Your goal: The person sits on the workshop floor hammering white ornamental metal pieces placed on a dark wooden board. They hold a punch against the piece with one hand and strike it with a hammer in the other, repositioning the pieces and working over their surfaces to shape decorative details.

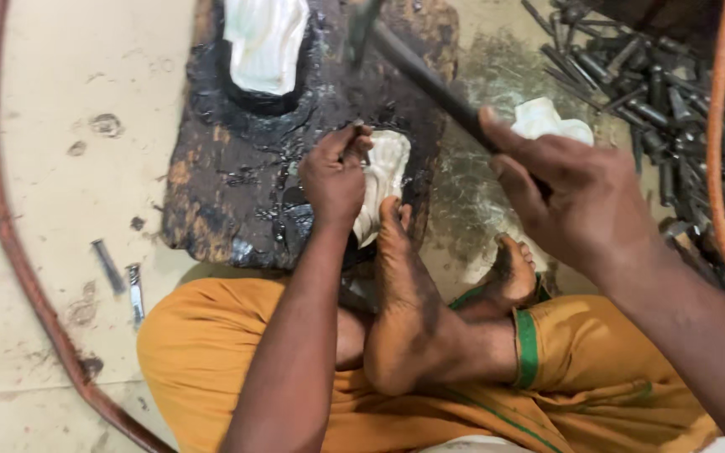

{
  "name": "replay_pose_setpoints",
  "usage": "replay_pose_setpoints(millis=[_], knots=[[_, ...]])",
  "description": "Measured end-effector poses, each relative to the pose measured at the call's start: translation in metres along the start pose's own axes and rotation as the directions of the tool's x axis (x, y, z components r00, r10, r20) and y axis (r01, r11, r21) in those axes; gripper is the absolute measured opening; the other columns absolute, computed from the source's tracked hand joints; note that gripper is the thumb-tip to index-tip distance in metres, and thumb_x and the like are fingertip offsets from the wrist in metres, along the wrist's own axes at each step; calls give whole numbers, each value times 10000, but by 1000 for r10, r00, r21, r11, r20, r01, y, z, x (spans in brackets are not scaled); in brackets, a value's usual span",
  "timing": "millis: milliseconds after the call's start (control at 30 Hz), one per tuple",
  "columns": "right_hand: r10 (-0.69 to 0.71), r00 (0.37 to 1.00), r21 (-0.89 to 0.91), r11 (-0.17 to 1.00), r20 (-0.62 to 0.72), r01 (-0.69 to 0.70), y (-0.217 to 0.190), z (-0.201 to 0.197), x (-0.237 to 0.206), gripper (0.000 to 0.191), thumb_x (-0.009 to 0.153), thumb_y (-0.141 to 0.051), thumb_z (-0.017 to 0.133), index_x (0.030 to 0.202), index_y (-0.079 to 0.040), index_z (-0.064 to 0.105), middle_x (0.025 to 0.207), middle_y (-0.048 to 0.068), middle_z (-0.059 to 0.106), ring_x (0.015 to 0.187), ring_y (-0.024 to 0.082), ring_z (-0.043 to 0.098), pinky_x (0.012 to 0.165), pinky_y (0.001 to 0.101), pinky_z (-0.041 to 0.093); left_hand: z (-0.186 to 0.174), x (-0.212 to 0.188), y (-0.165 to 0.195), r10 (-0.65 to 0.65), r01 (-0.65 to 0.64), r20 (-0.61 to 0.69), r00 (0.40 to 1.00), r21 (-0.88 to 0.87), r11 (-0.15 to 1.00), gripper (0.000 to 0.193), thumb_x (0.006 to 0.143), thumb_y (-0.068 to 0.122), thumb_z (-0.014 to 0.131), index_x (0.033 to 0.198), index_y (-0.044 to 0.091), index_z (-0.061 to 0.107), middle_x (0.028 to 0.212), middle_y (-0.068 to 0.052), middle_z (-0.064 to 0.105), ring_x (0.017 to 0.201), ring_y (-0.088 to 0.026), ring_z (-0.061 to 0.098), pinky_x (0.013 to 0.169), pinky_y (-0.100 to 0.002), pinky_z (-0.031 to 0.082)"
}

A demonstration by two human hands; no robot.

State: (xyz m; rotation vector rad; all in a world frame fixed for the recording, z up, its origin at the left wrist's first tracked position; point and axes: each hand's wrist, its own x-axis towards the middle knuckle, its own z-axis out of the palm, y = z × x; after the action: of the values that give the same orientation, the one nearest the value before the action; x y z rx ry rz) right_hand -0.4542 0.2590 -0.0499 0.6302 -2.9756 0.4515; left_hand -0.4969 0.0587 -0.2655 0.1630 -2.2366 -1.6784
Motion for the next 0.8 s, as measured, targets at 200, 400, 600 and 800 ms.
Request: replay_pose_setpoints(millis=[200,400,600,800], knots=[[224,961,85,967,163,-240,6,7,-7,347,1024,-206,632,1366,-181,686,885,105,769,442,168,616,394,309,492,0,4,2,-66,69,42,997,-68,995,135,924,48,697,1012,77,795,886,-86,784,776,-179,774,689,-301,582],[103,977,-75,993,188,-90,12,17,-14,434,969,-217,657,1397,-146,678,801,116,757,511,173,633,514,345,544,0,7,1,59,-56,33,998,-81,995,153,912,7,679,1018,49,781,923,-94,781,809,-195,779,723,-310,592],[430,857,3,894,285,-449,13,24,-24,357,1055,-238,531,1355,-248,725,778,64,758,533,156,639,469,306,516,-2,9,-2,112,-112,60,992,2,994,197,896,-28,653,1023,65,772,914,-93,777,827,-216,776,727,-322,580],[123,987,78,990,-103,-115,11,27,-31,336,1058,-122,674,1390,-74,675,872,78,736,616,139,649,505,314,526,-4,11,-6,138,-142,105,985,30,989,233,910,-36,618,1041,82,770,938,-76,782,855,-219,785,767,-328,600]])
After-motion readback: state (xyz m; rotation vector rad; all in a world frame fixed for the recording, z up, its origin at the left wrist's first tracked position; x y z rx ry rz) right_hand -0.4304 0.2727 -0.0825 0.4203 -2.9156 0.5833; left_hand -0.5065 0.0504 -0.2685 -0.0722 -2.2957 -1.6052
